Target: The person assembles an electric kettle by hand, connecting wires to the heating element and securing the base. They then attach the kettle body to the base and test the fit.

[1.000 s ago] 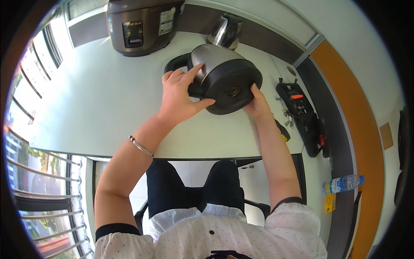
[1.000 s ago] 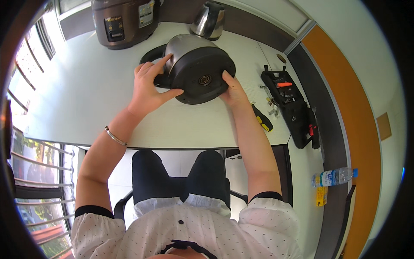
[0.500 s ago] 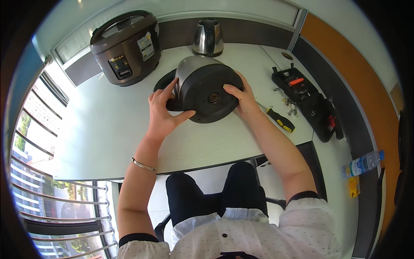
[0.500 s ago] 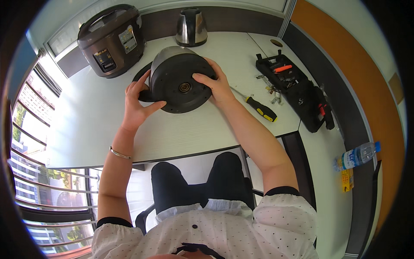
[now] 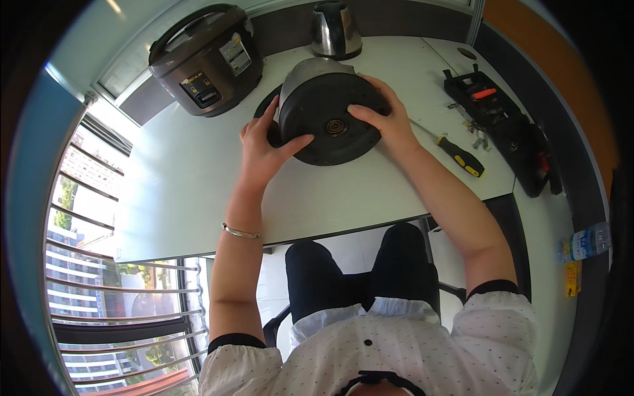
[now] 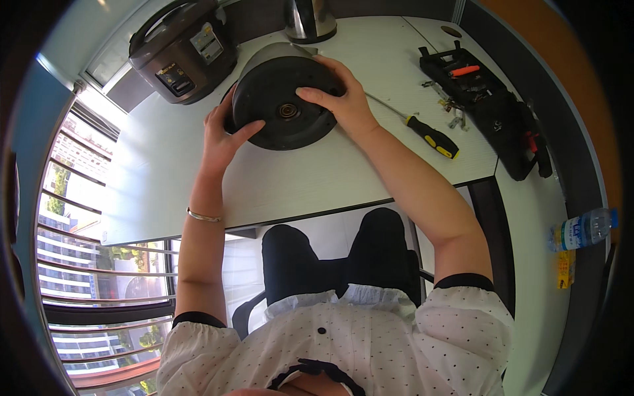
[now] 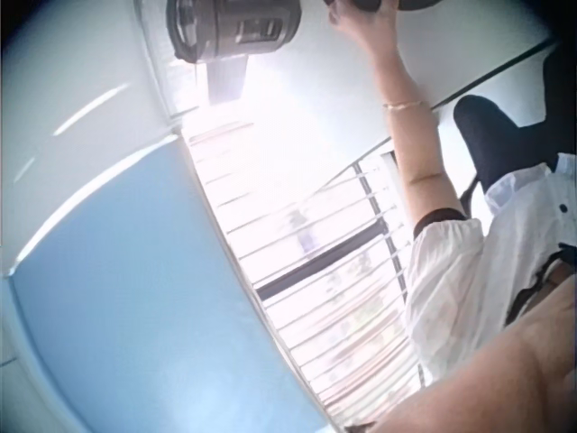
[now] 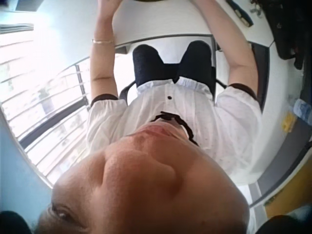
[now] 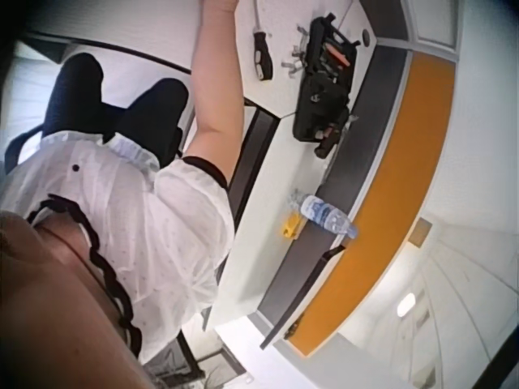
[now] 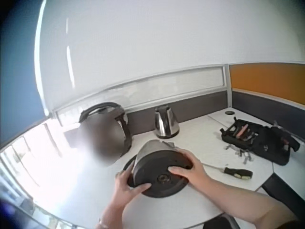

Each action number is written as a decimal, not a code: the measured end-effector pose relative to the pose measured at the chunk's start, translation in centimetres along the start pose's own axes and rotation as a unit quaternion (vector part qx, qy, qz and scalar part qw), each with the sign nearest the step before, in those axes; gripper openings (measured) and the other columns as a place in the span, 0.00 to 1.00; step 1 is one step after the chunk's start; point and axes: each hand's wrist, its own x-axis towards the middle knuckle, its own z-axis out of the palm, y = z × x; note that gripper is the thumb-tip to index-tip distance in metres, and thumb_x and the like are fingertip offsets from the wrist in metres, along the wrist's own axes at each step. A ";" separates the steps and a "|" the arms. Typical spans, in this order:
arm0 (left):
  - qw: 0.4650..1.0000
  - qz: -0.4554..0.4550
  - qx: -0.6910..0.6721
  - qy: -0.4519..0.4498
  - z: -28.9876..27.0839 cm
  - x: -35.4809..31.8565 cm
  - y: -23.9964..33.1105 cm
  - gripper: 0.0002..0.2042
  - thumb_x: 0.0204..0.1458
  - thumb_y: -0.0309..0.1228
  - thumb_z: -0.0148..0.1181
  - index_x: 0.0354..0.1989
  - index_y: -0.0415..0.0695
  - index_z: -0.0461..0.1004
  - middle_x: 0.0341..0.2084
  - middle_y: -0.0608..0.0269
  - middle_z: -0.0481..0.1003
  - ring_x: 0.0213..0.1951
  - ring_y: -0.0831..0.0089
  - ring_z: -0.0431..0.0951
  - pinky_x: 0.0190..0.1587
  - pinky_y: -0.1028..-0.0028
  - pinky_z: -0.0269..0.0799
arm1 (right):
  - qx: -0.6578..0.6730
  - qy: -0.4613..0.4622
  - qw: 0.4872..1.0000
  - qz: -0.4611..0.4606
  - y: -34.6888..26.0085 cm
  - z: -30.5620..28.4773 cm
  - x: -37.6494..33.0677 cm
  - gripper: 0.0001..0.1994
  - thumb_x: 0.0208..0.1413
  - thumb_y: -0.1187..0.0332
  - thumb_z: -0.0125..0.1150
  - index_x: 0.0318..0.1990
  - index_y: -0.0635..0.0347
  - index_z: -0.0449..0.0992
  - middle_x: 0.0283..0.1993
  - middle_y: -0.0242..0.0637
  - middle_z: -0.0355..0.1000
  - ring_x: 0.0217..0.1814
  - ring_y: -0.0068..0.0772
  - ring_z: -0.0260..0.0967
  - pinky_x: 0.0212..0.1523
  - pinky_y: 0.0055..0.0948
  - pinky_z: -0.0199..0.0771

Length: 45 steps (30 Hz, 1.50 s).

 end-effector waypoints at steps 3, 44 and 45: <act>1.000 -0.013 0.025 0.007 0.3 0.1 0.0 0.41 0.31 0.47 0.73 0.58 0.42 0.69 0.30 0.61 0.73 0.42 0.63 0.66 0.54 0.66 0.56 | -0.016 0.004 1.000 -0.007 -0.1 0.1 0.0 0.36 0.39 0.63 0.75 0.57 0.62 0.66 0.51 0.41 0.69 0.55 0.34 0.66 0.58 0.30 0.64; 0.998 -0.053 0.045 -0.005 1.0 -0.1 1.0 0.30 0.37 0.49 0.71 0.48 0.46 0.73 0.37 0.66 0.79 0.45 0.67 0.71 0.59 0.66 0.48 | -0.041 0.009 0.995 -0.089 1.0 1.1 -0.6 0.35 0.42 0.67 0.73 0.59 0.64 0.64 0.54 0.42 0.68 0.58 0.33 0.64 0.60 0.30 0.61; 0.998 -0.047 0.047 0.002 1.0 -0.1 1.1 0.30 0.37 0.48 0.71 0.47 0.46 0.74 0.37 0.65 0.79 0.44 0.66 0.72 0.58 0.66 0.50 | -0.047 0.009 0.994 -0.094 1.0 1.2 -0.6 0.35 0.42 0.68 0.73 0.59 0.64 0.64 0.54 0.42 0.68 0.58 0.33 0.64 0.60 0.30 0.62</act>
